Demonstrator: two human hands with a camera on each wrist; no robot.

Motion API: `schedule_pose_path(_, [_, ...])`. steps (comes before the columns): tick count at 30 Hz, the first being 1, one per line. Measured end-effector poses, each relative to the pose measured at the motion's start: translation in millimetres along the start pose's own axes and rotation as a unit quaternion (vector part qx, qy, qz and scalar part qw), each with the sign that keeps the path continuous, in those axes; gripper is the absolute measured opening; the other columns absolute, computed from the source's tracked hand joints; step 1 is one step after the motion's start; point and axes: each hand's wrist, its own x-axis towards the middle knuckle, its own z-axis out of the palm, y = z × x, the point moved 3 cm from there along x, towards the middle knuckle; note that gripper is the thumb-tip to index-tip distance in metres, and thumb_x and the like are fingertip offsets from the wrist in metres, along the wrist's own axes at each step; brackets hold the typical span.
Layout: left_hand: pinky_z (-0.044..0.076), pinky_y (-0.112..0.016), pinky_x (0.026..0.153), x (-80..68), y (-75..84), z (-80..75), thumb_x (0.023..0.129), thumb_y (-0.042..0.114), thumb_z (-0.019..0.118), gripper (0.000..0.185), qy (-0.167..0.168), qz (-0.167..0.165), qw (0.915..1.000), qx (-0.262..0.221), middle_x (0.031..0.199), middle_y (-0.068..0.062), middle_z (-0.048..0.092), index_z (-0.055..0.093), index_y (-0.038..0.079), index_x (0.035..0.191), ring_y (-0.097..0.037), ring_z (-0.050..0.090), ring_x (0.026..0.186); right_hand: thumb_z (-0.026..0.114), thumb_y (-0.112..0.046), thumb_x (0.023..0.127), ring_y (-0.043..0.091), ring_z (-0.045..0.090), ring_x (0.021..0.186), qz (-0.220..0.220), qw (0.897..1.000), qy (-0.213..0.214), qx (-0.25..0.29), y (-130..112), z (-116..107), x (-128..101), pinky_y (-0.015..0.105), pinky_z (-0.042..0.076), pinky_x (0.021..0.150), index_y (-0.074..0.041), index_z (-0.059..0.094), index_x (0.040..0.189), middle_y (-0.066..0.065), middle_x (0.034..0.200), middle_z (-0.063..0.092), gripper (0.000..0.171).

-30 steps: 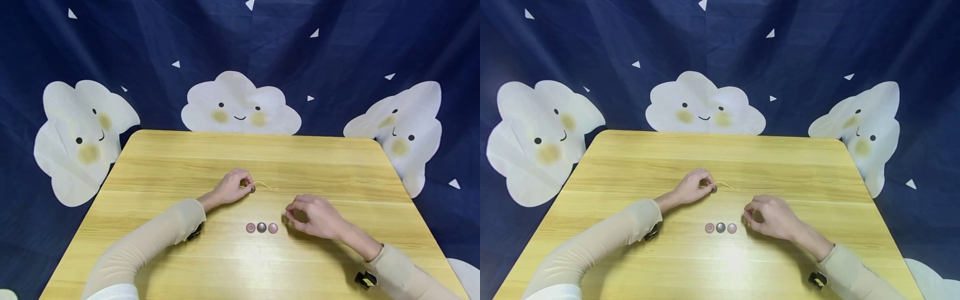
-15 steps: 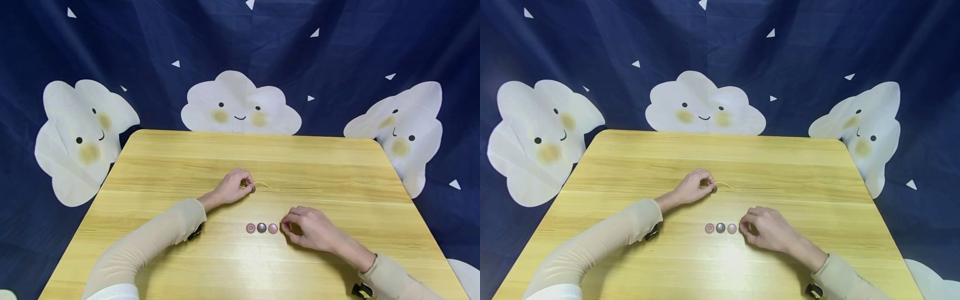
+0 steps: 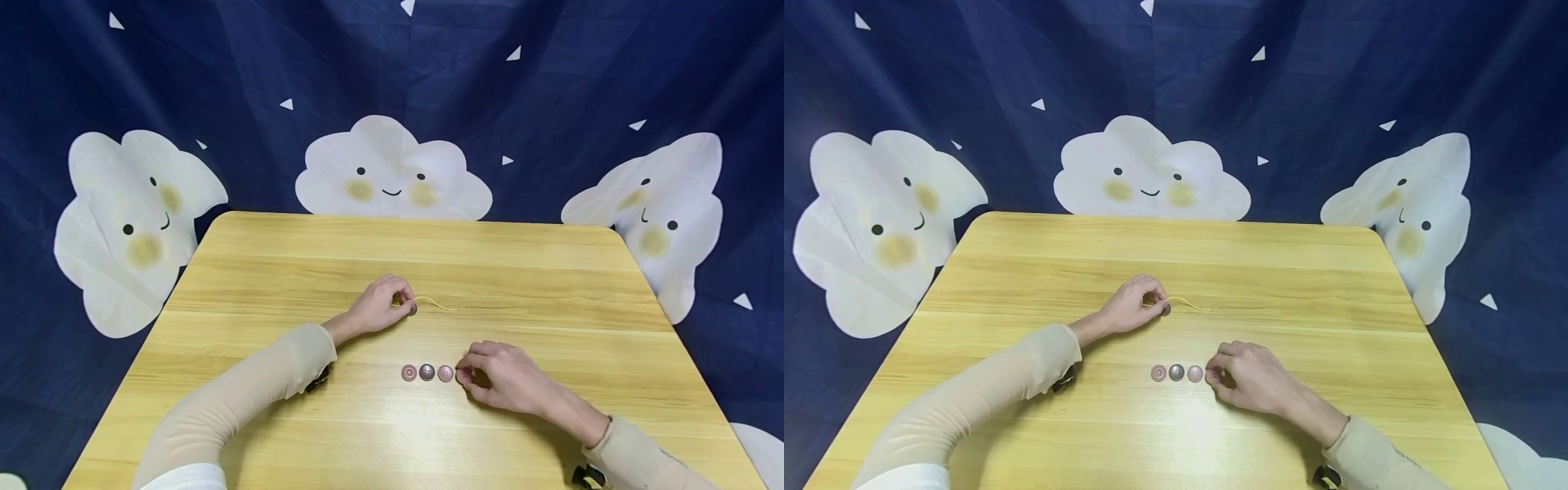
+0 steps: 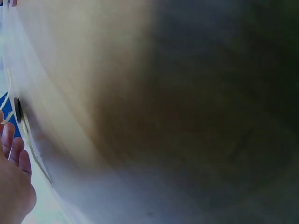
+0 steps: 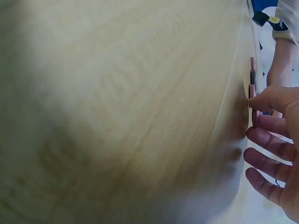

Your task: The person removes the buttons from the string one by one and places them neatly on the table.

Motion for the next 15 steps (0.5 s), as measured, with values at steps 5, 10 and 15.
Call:
schedule_pose_path(5, [0.054,-0.028,0.088,-0.8,0.8,-0.1,0.097,0.021,0.072,0.007,-0.003,0.000,1.0000,0.001,0.094,0.003,0.072,0.071,0.014,0.095,-0.013,0.062,0.094,0.084,-0.023,0.082,-0.003,0.053,0.074,0.002,1.000,0.000,-0.007,-0.4,1.8,1.1,0.018,0.050,0.068,-0.023,0.078,0.097,-0.018,0.087,0.063,0.016])
schedule_pose_path(10, [0.054,-0.029,0.088,-0.7,1.7,-0.3,0.097,0.020,0.072,0.005,-0.002,0.003,1.0000,0.005,0.094,0.003,0.072,0.071,0.015,0.096,-0.013,0.062,0.094,0.085,-0.024,0.083,-0.003,0.054,0.074,0.002,1.000,0.004,-0.006,0.5,2.5,1.9,0.018,0.050,0.067,-0.023,0.078,0.096,-0.017,0.087,0.064,0.015])
schedule_pose_path(15, [0.054,-0.029,0.087,0.0,1.6,0.9,0.096,0.018,0.073,0.003,-0.001,0.006,1.0000,0.006,0.094,0.003,0.072,0.071,0.015,0.096,-0.013,0.062,0.093,0.084,-0.024,0.083,-0.003,0.054,0.073,0.001,1.000,0.009,-0.002,1.8,3.2,2.4,0.017,0.049,0.066,-0.023,0.078,0.095,-0.018,0.086,0.064,0.013])
